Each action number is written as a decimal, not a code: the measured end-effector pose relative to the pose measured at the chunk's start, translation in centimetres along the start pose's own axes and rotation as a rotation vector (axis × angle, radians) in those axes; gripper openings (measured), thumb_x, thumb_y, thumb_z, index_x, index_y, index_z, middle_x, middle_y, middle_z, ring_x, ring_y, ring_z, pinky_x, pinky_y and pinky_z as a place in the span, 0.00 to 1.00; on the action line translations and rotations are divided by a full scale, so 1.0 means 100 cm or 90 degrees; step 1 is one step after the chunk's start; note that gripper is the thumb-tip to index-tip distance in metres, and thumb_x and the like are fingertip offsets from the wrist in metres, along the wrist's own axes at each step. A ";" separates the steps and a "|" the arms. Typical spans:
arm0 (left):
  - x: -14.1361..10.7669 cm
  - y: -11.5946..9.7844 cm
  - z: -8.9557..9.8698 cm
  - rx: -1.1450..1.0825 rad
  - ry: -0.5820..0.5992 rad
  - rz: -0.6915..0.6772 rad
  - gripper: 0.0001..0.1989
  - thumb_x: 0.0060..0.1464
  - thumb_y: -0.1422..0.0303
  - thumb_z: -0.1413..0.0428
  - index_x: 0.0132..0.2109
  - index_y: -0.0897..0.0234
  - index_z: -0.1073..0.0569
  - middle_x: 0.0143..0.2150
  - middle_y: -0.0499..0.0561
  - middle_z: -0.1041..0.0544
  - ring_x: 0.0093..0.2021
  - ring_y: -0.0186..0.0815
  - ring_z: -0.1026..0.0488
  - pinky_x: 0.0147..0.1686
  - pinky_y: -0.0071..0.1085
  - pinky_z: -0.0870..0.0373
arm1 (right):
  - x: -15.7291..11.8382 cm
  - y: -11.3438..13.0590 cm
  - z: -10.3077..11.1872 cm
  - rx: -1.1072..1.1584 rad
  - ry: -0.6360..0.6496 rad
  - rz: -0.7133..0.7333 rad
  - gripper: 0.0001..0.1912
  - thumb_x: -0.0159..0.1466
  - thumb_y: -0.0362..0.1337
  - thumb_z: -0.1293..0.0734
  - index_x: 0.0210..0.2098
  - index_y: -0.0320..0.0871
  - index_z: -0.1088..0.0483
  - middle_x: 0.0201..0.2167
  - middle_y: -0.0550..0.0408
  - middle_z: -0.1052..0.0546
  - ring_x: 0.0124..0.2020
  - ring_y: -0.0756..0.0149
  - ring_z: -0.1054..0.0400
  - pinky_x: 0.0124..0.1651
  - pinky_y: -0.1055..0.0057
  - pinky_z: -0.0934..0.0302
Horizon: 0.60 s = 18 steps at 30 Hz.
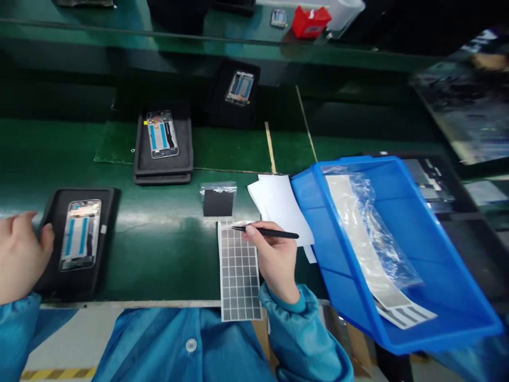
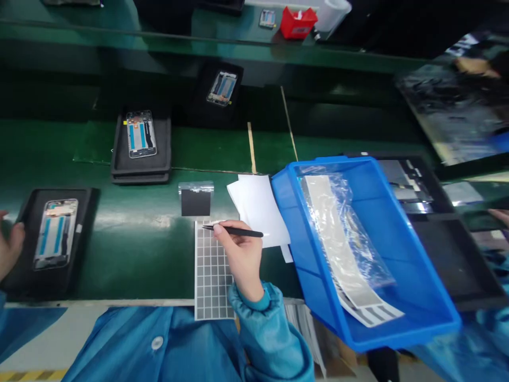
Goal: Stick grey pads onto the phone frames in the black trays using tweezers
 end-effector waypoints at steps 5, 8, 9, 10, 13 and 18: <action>0.054 -0.114 -0.001 -0.086 -0.107 -0.194 0.18 0.64 0.57 0.52 0.53 0.60 0.27 0.48 0.56 0.23 0.49 0.49 0.27 0.49 0.44 0.31 | 0.010 0.007 0.000 0.015 0.023 0.009 0.11 0.56 0.42 0.21 0.34 0.46 0.22 0.25 0.58 0.20 0.27 0.65 0.24 0.34 0.68 0.29; 0.097 -0.177 -0.023 -0.033 -0.060 -0.326 0.16 0.64 0.61 0.50 0.52 0.64 0.26 0.51 0.59 0.23 0.51 0.51 0.29 0.46 0.44 0.33 | 0.007 0.009 -0.002 -0.012 0.042 0.010 0.12 0.55 0.43 0.21 0.33 0.45 0.22 0.26 0.56 0.19 0.27 0.65 0.25 0.33 0.68 0.30; 0.108 -0.189 -0.030 -0.005 -0.037 -0.359 0.15 0.64 0.63 0.49 0.52 0.65 0.26 0.49 0.60 0.23 0.50 0.52 0.29 0.45 0.44 0.34 | 0.006 0.010 -0.001 -0.021 0.045 0.012 0.12 0.55 0.44 0.21 0.33 0.45 0.22 0.27 0.56 0.19 0.27 0.65 0.25 0.33 0.68 0.30; 0.117 -0.198 -0.034 0.016 -0.018 -0.387 0.14 0.63 0.64 0.48 0.51 0.66 0.26 0.48 0.61 0.23 0.49 0.51 0.29 0.45 0.43 0.35 | 0.004 0.009 0.002 -0.027 0.046 0.014 0.12 0.55 0.44 0.21 0.33 0.45 0.22 0.27 0.55 0.19 0.27 0.64 0.25 0.32 0.67 0.30; 0.126 -0.206 -0.037 0.049 0.006 -0.448 0.10 0.62 0.68 0.47 0.47 0.67 0.26 0.44 0.61 0.24 0.47 0.49 0.29 0.45 0.41 0.37 | 0.002 0.003 0.012 -0.018 0.039 0.015 0.12 0.55 0.44 0.21 0.33 0.45 0.22 0.26 0.55 0.19 0.27 0.63 0.25 0.33 0.66 0.29; 0.110 -0.195 -0.033 0.071 0.001 -0.486 0.12 0.64 0.66 0.50 0.48 0.66 0.26 0.44 0.60 0.25 0.46 0.47 0.29 0.45 0.41 0.37 | 0.001 -0.010 0.024 0.009 0.034 -0.006 0.12 0.55 0.45 0.22 0.34 0.45 0.22 0.25 0.55 0.19 0.28 0.62 0.24 0.35 0.64 0.28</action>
Point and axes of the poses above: each hand's wrist, its own x-axis towards the middle knuckle, its own z-axis out of the back of the hand, y = z × x, the point moved 4 cm from there along x, towards the middle knuckle
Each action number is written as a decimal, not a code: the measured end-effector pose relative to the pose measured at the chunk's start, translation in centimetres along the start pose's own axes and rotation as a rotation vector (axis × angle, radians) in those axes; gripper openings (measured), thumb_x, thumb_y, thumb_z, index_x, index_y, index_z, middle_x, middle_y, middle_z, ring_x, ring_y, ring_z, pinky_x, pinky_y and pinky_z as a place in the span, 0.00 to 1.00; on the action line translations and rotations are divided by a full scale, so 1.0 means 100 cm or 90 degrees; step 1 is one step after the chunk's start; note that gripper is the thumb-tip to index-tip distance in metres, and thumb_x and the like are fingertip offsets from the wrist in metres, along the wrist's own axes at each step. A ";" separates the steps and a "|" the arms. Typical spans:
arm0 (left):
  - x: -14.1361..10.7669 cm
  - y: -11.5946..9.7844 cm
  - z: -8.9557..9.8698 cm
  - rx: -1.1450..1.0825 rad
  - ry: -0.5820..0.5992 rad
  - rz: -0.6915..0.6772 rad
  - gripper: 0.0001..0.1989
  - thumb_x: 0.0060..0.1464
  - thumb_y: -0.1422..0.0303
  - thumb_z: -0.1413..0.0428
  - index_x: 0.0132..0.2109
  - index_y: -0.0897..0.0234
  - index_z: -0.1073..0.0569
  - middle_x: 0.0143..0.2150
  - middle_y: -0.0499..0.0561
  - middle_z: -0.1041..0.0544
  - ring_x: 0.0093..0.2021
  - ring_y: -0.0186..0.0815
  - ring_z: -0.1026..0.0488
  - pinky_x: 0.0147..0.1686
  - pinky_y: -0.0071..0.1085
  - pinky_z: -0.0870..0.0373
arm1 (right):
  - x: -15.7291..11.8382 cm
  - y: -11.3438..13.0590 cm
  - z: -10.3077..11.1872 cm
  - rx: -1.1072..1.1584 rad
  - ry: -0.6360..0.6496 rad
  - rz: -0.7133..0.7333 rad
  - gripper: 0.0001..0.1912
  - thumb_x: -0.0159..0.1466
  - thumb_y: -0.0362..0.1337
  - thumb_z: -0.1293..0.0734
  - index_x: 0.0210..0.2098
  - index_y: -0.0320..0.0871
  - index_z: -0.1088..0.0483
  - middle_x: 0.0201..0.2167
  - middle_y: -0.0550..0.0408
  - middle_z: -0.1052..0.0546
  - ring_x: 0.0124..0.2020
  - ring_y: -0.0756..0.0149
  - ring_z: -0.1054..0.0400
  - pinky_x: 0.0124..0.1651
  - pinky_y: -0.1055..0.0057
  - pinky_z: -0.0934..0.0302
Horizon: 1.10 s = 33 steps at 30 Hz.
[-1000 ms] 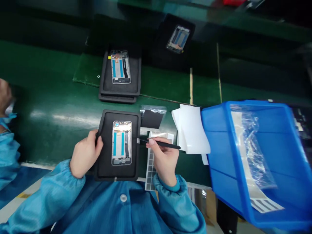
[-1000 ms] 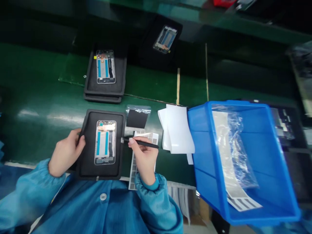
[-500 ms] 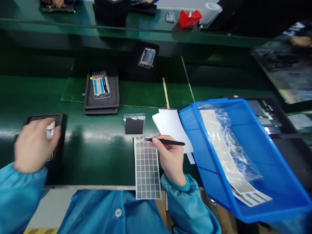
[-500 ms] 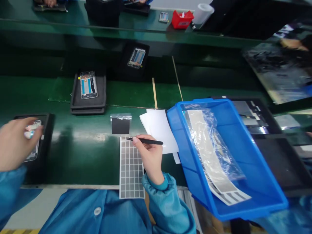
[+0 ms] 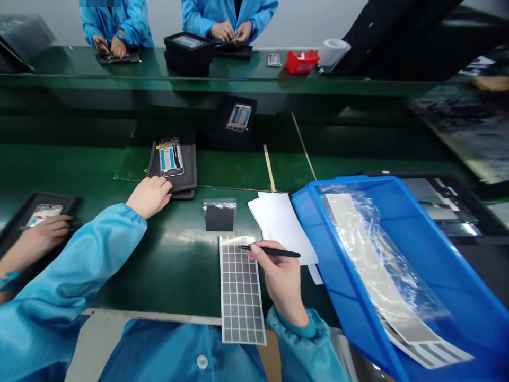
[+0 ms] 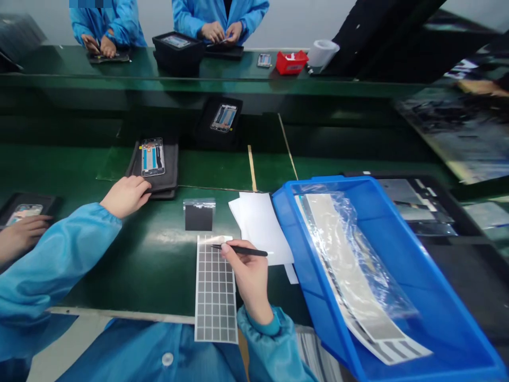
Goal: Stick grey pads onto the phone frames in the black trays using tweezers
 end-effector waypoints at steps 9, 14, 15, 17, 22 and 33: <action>-0.008 -0.011 -0.014 0.041 -0.044 0.034 0.22 0.60 0.74 0.54 0.60 0.69 0.32 0.52 0.66 0.26 0.49 0.51 0.31 0.47 0.46 0.39 | -0.003 0.003 -0.005 0.000 0.023 0.010 0.13 0.55 0.45 0.22 0.33 0.45 0.22 0.24 0.55 0.20 0.27 0.61 0.24 0.34 0.63 0.26; 0.006 0.003 -0.020 0.058 -0.046 0.064 0.21 0.61 0.75 0.56 0.57 0.68 0.29 0.46 0.66 0.25 0.45 0.50 0.30 0.40 0.43 0.41 | -0.009 0.004 -0.015 -0.020 0.049 0.005 0.14 0.54 0.46 0.22 0.34 0.44 0.21 0.27 0.52 0.18 0.28 0.59 0.23 0.35 0.61 0.25; 0.007 0.006 -0.018 0.059 -0.044 0.064 0.20 0.60 0.76 0.56 0.56 0.68 0.28 0.45 0.65 0.24 0.44 0.49 0.30 0.39 0.43 0.41 | -0.011 0.004 -0.016 -0.022 0.052 0.007 0.14 0.54 0.46 0.21 0.33 0.44 0.21 0.28 0.52 0.18 0.28 0.59 0.23 0.35 0.61 0.25; 0.002 0.011 -0.013 0.054 -0.038 0.057 0.19 0.60 0.76 0.55 0.54 0.67 0.27 0.44 0.65 0.24 0.43 0.49 0.30 0.38 0.42 0.42 | -0.013 0.003 -0.016 -0.022 0.053 0.005 0.14 0.54 0.46 0.21 0.33 0.44 0.21 0.29 0.52 0.18 0.28 0.60 0.24 0.34 0.62 0.26; -0.064 -0.012 0.009 0.051 -0.040 0.029 0.17 0.58 0.75 0.51 0.52 0.66 0.26 0.43 0.63 0.23 0.42 0.48 0.30 0.36 0.42 0.38 | -0.012 0.004 -0.005 -0.010 0.019 0.010 0.12 0.55 0.44 0.22 0.33 0.45 0.22 0.26 0.55 0.19 0.28 0.62 0.24 0.35 0.64 0.27; -0.187 -0.151 0.034 -0.059 0.060 -0.038 0.17 0.51 0.71 0.38 0.49 0.64 0.23 0.39 0.54 0.24 0.37 0.43 0.28 0.37 0.41 0.30 | 0.022 0.017 -0.016 0.029 0.036 0.036 0.11 0.55 0.42 0.22 0.34 0.45 0.21 0.24 0.57 0.20 0.27 0.65 0.25 0.34 0.65 0.29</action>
Point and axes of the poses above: each hand's wrist, its own x-axis towards the middle knuckle, its own z-axis out of the back of the hand, y = z × x, the point moved 4 cm from there along x, towards the middle knuckle
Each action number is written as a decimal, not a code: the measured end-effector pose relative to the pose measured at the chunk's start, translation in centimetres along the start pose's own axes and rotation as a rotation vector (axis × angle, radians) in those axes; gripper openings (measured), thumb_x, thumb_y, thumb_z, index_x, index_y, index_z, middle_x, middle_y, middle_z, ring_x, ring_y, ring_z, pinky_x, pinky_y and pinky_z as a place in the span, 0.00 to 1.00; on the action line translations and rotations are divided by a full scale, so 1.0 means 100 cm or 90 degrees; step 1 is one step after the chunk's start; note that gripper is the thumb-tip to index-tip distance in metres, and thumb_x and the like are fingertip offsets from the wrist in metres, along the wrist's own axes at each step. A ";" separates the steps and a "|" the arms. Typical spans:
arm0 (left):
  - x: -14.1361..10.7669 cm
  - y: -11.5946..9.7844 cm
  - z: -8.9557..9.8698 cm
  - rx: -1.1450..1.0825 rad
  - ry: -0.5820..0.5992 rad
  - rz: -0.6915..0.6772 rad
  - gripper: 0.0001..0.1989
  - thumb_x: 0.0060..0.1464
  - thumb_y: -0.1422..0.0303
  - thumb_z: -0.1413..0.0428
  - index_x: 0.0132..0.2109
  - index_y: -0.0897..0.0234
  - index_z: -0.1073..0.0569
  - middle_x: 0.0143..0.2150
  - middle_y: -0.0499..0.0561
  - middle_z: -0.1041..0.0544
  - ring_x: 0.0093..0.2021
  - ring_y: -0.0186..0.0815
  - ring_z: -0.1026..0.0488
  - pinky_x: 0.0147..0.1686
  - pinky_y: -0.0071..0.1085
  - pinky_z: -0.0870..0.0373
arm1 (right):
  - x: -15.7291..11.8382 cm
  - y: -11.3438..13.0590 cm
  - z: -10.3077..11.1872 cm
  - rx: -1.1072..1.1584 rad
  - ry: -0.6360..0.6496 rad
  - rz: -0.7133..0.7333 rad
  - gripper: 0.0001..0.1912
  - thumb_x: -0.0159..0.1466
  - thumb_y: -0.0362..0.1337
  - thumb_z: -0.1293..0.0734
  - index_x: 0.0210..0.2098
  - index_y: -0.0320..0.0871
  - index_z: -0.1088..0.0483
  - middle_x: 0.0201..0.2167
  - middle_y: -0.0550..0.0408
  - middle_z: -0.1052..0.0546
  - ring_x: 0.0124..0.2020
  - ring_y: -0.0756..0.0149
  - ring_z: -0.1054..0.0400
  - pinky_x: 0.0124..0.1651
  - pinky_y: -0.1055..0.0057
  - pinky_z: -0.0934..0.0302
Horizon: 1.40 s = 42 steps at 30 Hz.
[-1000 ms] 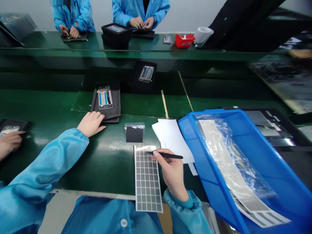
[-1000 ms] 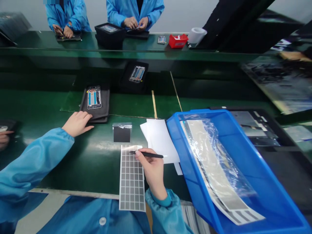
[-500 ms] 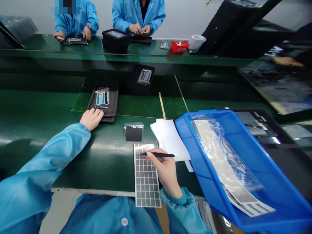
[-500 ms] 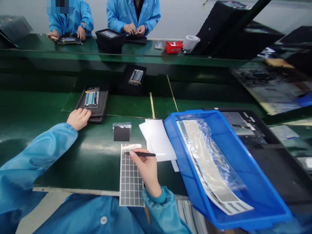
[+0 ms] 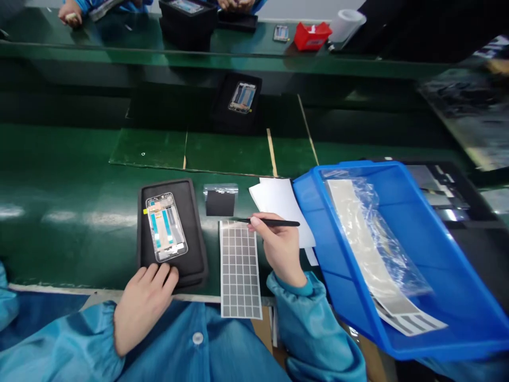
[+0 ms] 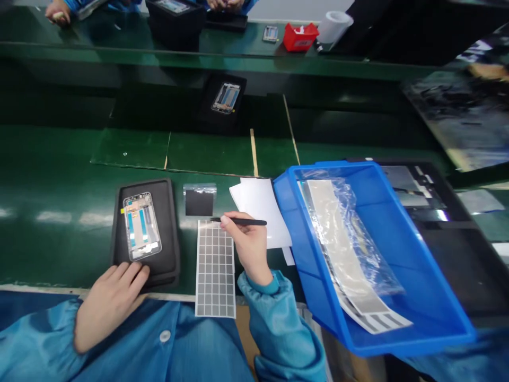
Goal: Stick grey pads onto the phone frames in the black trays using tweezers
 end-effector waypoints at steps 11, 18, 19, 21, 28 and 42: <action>0.200 0.047 0.025 -0.275 -0.078 0.021 0.21 0.56 0.65 0.37 0.55 0.65 0.29 0.56 0.59 0.28 0.55 0.49 0.32 0.53 0.43 0.34 | 0.018 -0.001 -0.008 0.014 -0.014 0.034 0.10 0.56 0.41 0.22 0.36 0.46 0.20 0.26 0.57 0.19 0.28 0.65 0.25 0.36 0.64 0.28; 0.260 0.055 -0.010 -0.395 0.003 -0.047 0.20 0.49 0.68 0.33 0.48 0.63 0.28 0.46 0.52 0.24 0.47 0.42 0.27 0.48 0.36 0.31 | 0.033 -0.003 -0.008 -0.001 -0.026 0.068 0.09 0.55 0.42 0.22 0.34 0.46 0.20 0.28 0.57 0.18 0.27 0.66 0.24 0.36 0.66 0.27; 0.260 0.055 -0.012 -0.400 -0.001 -0.049 0.18 0.50 0.69 0.34 0.47 0.62 0.28 0.46 0.51 0.24 0.47 0.41 0.26 0.48 0.36 0.31 | 0.035 -0.004 -0.008 -0.007 -0.027 0.076 0.10 0.56 0.42 0.22 0.34 0.46 0.20 0.29 0.56 0.18 0.28 0.66 0.24 0.36 0.66 0.27; 0.259 0.054 -0.013 -0.406 -0.009 -0.047 0.16 0.51 0.68 0.35 0.47 0.61 0.28 0.46 0.51 0.24 0.46 0.41 0.26 0.47 0.36 0.31 | 0.039 -0.005 -0.009 -0.022 -0.029 0.088 0.10 0.56 0.43 0.22 0.34 0.46 0.20 0.31 0.55 0.18 0.28 0.65 0.24 0.37 0.64 0.26; 0.261 0.041 -0.013 -0.402 -0.021 -0.029 0.15 0.53 0.67 0.36 0.48 0.60 0.26 0.47 0.53 0.23 0.47 0.43 0.25 0.47 0.38 0.30 | 0.047 -0.008 -0.014 -0.030 -0.036 0.109 0.10 0.56 0.44 0.23 0.33 0.46 0.20 0.34 0.53 0.17 0.33 0.61 0.23 0.41 0.61 0.25; 0.249 0.040 0.006 -0.391 -0.019 -0.029 0.11 0.65 0.64 0.46 0.46 0.59 0.19 0.46 0.50 0.17 0.48 0.42 0.21 0.49 0.35 0.28 | 0.042 -0.001 -0.012 -0.095 -0.046 0.229 0.07 0.59 0.41 0.25 0.36 0.47 0.20 0.37 0.53 0.17 0.40 0.60 0.21 0.48 0.60 0.25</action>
Point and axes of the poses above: each hand's wrist, its own x-axis towards the middle knuckle, its own z-axis out of the back of the hand, y = z × x, the point moved 4 cm from there along x, towards the middle knuckle
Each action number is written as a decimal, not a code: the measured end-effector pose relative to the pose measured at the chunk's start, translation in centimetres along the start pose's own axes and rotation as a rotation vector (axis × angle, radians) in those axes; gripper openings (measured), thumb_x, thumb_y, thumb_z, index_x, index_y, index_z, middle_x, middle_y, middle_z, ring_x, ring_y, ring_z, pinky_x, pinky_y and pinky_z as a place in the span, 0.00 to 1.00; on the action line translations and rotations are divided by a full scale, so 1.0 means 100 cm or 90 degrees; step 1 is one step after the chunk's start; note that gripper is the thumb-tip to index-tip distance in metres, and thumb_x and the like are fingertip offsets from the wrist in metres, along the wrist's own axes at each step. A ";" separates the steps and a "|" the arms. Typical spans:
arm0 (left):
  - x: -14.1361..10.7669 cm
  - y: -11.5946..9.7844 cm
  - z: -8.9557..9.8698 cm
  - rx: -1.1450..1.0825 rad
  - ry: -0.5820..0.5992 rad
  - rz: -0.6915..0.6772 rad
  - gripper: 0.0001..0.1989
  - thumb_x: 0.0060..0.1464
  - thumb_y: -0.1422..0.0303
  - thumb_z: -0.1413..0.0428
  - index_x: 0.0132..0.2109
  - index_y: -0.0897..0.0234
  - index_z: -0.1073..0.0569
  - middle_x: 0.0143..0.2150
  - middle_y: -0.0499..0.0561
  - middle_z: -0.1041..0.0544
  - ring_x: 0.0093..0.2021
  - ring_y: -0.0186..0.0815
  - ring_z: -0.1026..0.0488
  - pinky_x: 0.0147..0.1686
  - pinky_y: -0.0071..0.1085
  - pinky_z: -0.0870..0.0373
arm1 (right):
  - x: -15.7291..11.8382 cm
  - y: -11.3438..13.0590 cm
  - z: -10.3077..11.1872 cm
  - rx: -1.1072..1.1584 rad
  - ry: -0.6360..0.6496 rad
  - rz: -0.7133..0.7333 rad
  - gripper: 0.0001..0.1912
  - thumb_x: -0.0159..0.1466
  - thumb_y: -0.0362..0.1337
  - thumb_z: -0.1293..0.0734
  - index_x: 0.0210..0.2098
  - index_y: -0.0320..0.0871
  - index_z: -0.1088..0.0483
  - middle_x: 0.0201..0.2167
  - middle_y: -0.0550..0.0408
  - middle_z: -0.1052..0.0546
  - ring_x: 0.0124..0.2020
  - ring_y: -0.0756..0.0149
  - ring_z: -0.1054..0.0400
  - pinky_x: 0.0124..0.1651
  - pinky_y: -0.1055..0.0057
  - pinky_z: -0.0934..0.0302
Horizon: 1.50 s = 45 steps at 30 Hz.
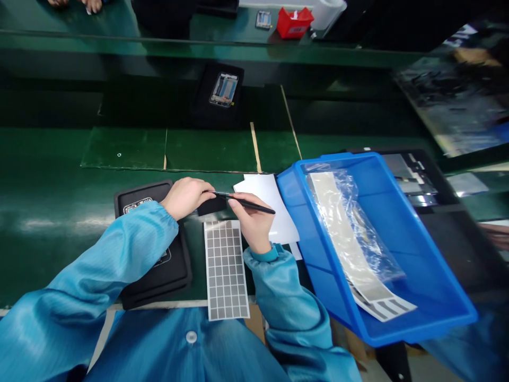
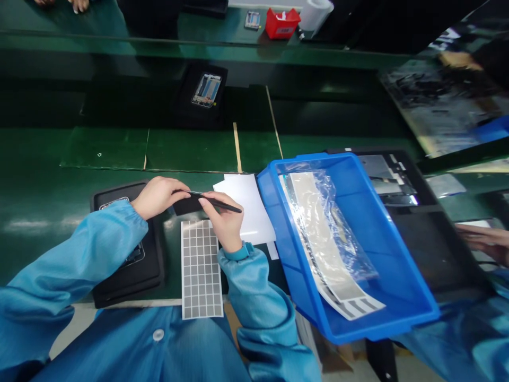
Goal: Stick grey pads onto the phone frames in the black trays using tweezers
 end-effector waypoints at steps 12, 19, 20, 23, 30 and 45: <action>-0.006 -0.008 -0.001 0.088 0.026 -0.025 0.14 0.68 0.64 0.50 0.46 0.58 0.19 0.46 0.50 0.17 0.48 0.40 0.21 0.46 0.32 0.28 | -0.001 0.008 -0.003 -0.060 0.016 0.074 0.05 0.60 0.38 0.24 0.36 0.48 0.19 0.37 0.53 0.16 0.39 0.59 0.21 0.48 0.59 0.25; -0.006 -0.010 0.002 0.102 0.031 -0.024 0.14 0.68 0.64 0.51 0.46 0.59 0.20 0.45 0.50 0.17 0.47 0.39 0.21 0.45 0.31 0.29 | -0.002 0.010 -0.003 -0.056 0.018 0.078 0.05 0.59 0.36 0.24 0.35 0.48 0.19 0.36 0.54 0.16 0.38 0.60 0.21 0.46 0.61 0.25; -0.007 -0.010 0.002 0.104 0.031 -0.024 0.14 0.68 0.64 0.51 0.46 0.59 0.20 0.45 0.50 0.17 0.48 0.39 0.21 0.45 0.31 0.29 | -0.003 0.010 -0.004 -0.055 0.016 0.074 0.05 0.58 0.37 0.23 0.35 0.48 0.19 0.36 0.54 0.16 0.38 0.60 0.21 0.46 0.60 0.25; -0.008 -0.008 -0.001 0.112 0.027 -0.024 0.15 0.68 0.64 0.51 0.46 0.59 0.20 0.45 0.51 0.17 0.48 0.40 0.21 0.45 0.32 0.29 | -0.003 0.010 -0.006 -0.047 -0.003 0.045 0.05 0.58 0.39 0.23 0.34 0.47 0.19 0.35 0.54 0.16 0.37 0.59 0.21 0.45 0.60 0.25; -0.009 -0.001 0.005 0.128 -0.011 -0.003 0.14 0.64 0.64 0.44 0.51 0.67 0.22 0.50 0.58 0.20 0.52 0.47 0.24 0.52 0.39 0.30 | 0.001 0.022 -0.008 -0.035 -0.034 -0.032 0.08 0.54 0.42 0.22 0.31 0.46 0.20 0.31 0.53 0.16 0.31 0.60 0.22 0.37 0.62 0.25; -0.215 0.072 0.026 0.038 -0.330 0.194 0.12 0.64 0.68 0.47 0.52 0.62 0.26 0.53 0.55 0.23 0.56 0.43 0.28 0.58 0.43 0.32 | -0.048 0.039 -0.147 0.008 0.339 -0.238 0.11 0.56 0.44 0.23 0.30 0.41 0.21 0.24 0.54 0.19 0.24 0.66 0.26 0.29 0.70 0.29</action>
Point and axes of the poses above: each hand's wrist, its own x-axis towards the middle knuckle, its own z-axis out of the back of the hand, y = z × x, the point moved 4 cm from there along x, towards the middle knuckle
